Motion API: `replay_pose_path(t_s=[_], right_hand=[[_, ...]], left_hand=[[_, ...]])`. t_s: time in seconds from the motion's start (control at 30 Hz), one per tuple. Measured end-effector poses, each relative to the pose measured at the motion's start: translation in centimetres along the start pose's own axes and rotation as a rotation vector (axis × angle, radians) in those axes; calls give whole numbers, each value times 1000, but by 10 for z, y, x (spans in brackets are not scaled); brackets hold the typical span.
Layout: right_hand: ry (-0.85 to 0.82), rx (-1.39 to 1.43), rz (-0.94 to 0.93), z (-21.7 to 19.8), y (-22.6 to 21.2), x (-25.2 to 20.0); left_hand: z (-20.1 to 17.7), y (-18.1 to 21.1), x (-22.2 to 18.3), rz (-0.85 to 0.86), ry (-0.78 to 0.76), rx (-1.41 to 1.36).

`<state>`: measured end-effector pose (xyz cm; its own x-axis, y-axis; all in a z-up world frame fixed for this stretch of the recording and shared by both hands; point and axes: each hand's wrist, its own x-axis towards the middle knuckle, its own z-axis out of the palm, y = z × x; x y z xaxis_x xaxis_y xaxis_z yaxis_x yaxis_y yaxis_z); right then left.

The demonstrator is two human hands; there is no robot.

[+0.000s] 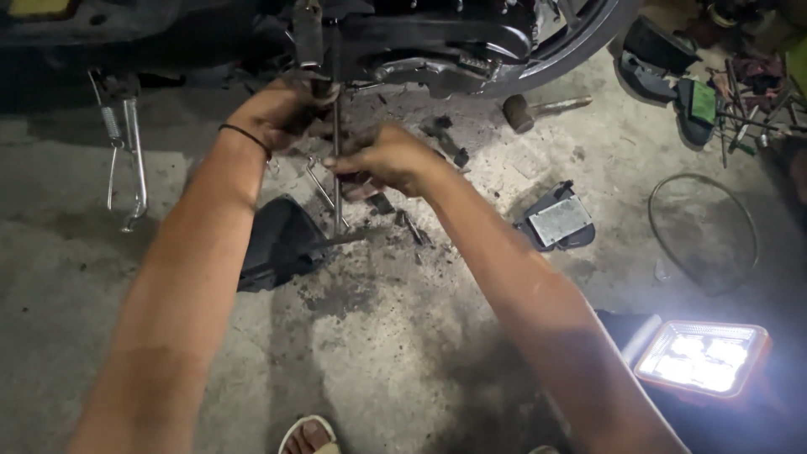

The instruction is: Disassembling motorcycle engine components using a T-wrench and removing covers

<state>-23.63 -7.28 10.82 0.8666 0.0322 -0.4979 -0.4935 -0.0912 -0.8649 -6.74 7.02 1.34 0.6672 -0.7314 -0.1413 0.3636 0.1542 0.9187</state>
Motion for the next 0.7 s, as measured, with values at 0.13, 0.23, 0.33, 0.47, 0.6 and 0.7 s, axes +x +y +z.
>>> replay_pose_path(t_s=[0.13,0.23,0.33,0.47,0.6,0.7], right_hand=[[97,-211,28,7,-8,-9],[114,66,-21,1,4,7],[34,140,-116,-1,5,10],[-68,202,-16,-1,0,-2],[-132,234,-119,-3,4,0],[26,-196,-105,-6,5,7]], left_hand=[[23,29,-15,-284,206,296],[13,13,0,-146,247,33],[19,29,-18,-125,20,15],[22,38,-30,-185,43,190],[27,47,-33,-255,121,519],[19,30,-14,-242,282,315]])
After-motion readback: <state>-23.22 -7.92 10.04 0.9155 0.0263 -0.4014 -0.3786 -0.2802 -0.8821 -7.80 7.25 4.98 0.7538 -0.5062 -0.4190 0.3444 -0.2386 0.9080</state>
